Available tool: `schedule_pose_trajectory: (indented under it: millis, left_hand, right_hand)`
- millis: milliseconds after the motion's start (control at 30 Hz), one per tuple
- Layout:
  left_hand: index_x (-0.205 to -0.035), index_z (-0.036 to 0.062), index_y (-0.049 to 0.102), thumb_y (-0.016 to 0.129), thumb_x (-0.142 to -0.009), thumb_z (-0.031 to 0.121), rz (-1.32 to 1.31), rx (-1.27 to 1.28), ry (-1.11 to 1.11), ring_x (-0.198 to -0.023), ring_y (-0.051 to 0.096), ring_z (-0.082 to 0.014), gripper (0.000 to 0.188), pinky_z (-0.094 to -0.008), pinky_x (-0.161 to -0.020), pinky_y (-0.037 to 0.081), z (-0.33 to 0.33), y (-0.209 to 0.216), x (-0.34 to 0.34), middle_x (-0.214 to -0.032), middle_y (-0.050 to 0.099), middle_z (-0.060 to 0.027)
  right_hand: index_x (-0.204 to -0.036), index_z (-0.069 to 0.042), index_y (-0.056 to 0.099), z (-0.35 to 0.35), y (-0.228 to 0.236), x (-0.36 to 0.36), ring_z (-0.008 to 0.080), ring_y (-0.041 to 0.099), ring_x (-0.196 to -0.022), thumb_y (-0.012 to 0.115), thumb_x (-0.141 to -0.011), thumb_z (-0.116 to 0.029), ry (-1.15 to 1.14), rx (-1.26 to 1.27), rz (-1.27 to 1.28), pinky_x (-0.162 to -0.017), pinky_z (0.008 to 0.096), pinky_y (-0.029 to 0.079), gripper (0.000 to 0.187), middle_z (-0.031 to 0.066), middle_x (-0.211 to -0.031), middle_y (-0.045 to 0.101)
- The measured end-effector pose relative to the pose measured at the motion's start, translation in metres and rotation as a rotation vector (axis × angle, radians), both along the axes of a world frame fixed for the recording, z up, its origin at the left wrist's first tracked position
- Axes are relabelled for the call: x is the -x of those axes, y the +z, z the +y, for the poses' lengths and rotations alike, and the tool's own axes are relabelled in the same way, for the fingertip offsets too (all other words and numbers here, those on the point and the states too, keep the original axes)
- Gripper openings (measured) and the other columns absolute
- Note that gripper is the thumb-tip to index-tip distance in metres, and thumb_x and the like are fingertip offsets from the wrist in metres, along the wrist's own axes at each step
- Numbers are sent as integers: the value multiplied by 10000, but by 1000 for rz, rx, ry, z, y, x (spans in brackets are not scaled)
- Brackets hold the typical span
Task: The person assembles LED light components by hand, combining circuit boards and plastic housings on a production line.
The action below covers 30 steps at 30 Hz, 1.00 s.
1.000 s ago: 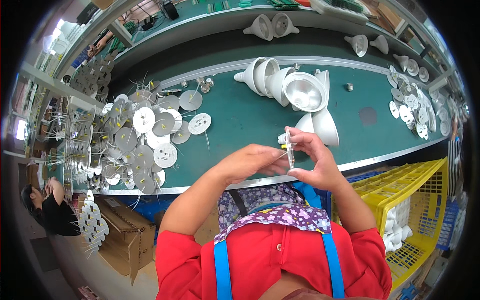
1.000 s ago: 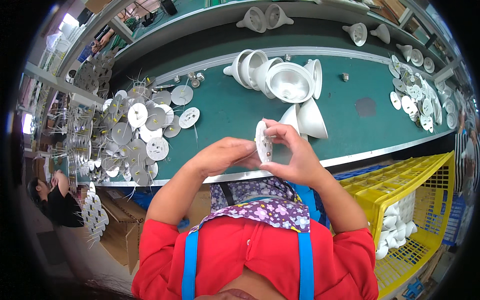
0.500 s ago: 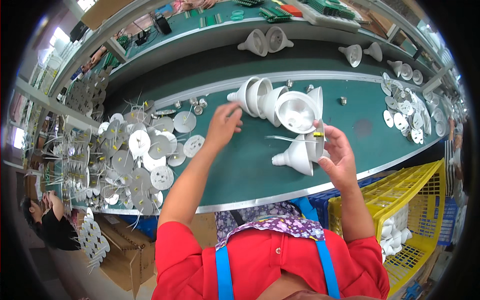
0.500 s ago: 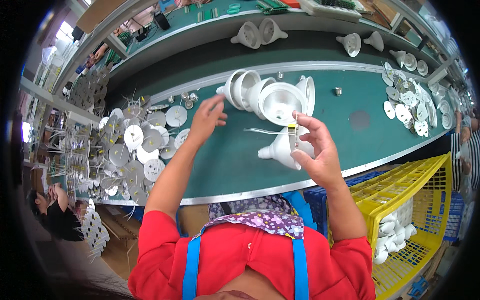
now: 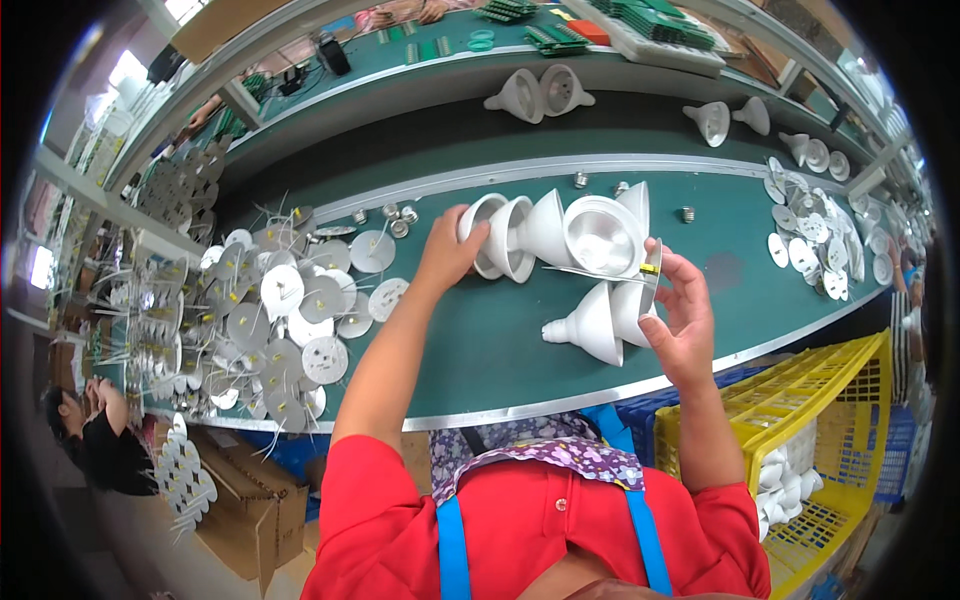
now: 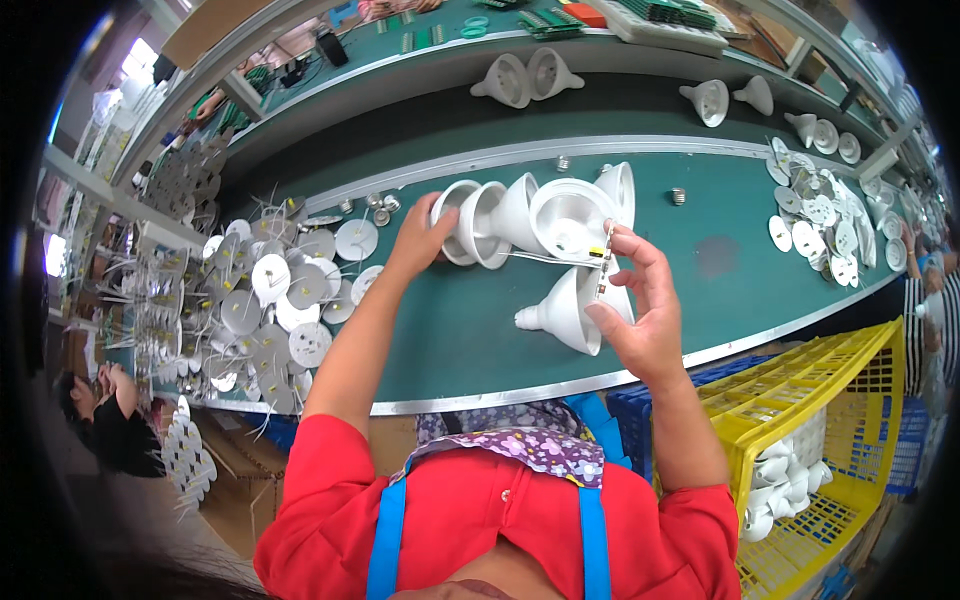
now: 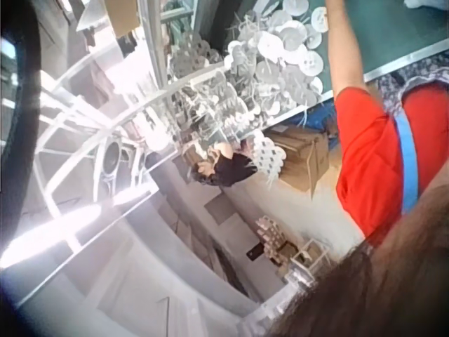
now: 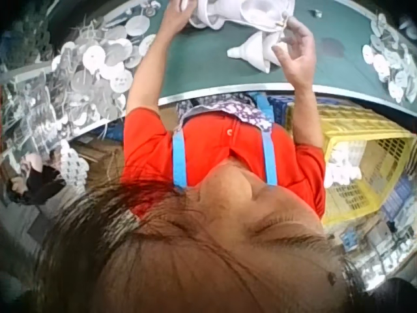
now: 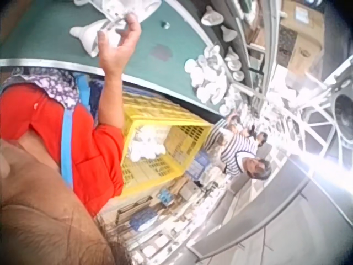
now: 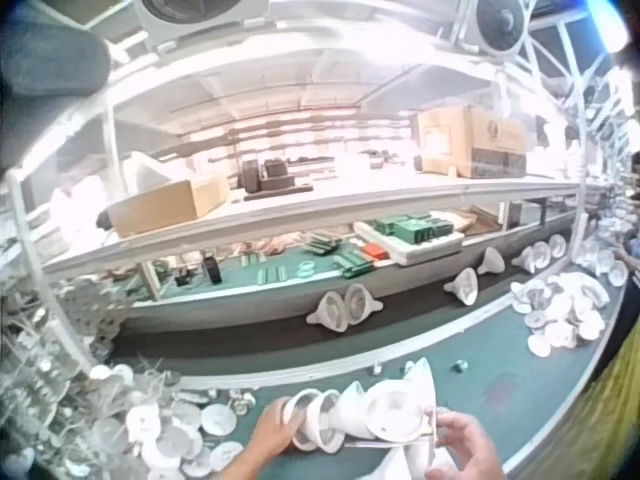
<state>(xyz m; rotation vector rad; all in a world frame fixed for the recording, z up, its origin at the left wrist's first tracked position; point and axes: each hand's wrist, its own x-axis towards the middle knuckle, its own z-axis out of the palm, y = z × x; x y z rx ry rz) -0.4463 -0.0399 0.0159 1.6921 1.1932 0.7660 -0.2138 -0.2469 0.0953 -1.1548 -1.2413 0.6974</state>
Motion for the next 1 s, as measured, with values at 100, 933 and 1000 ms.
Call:
schedule_pose_trajectory:
  millis: [100, 933, 1000]
  left_hand:
    - [-1170, 6, 503, 634, -769, 402, 231, -114, 102, -915, 588, -284, 579, -357, -685, 524, -33, 4, 36, -1140, 496, -159]
    - [-1279, 61, 419, 745, -654, 439, 410, -506, 328, -1063, 535, -313, 800, -397, -865, 461, -87, 70, 87, -1198, 485, -167]
    - [-1330, 34, 349, 646, -797, 446, -319, -162, 118, -1026, 552, -217, 735, -328, -856, 470, -105, 58, 97, -1213, 486, -123]
  right_hand:
    - [-1253, -40, 415, 4, -5, 10, 184, 453, -1166, 689, -697, -99, 29, 17, 22, -879, 288, 379, 622, 127, -1340, 431]
    - [-1247, -3, 402, 7, 2, 36, 201, 459, -1155, 641, -775, -59, 92, -52, 173, -896, 312, 439, 532, 131, -1320, 443]
    - [-1249, -20, 410, 6, 6, 48, 193, 458, -1160, 664, -750, -83, 140, -37, 220, -865, 297, 436, 564, 128, -1337, 433]
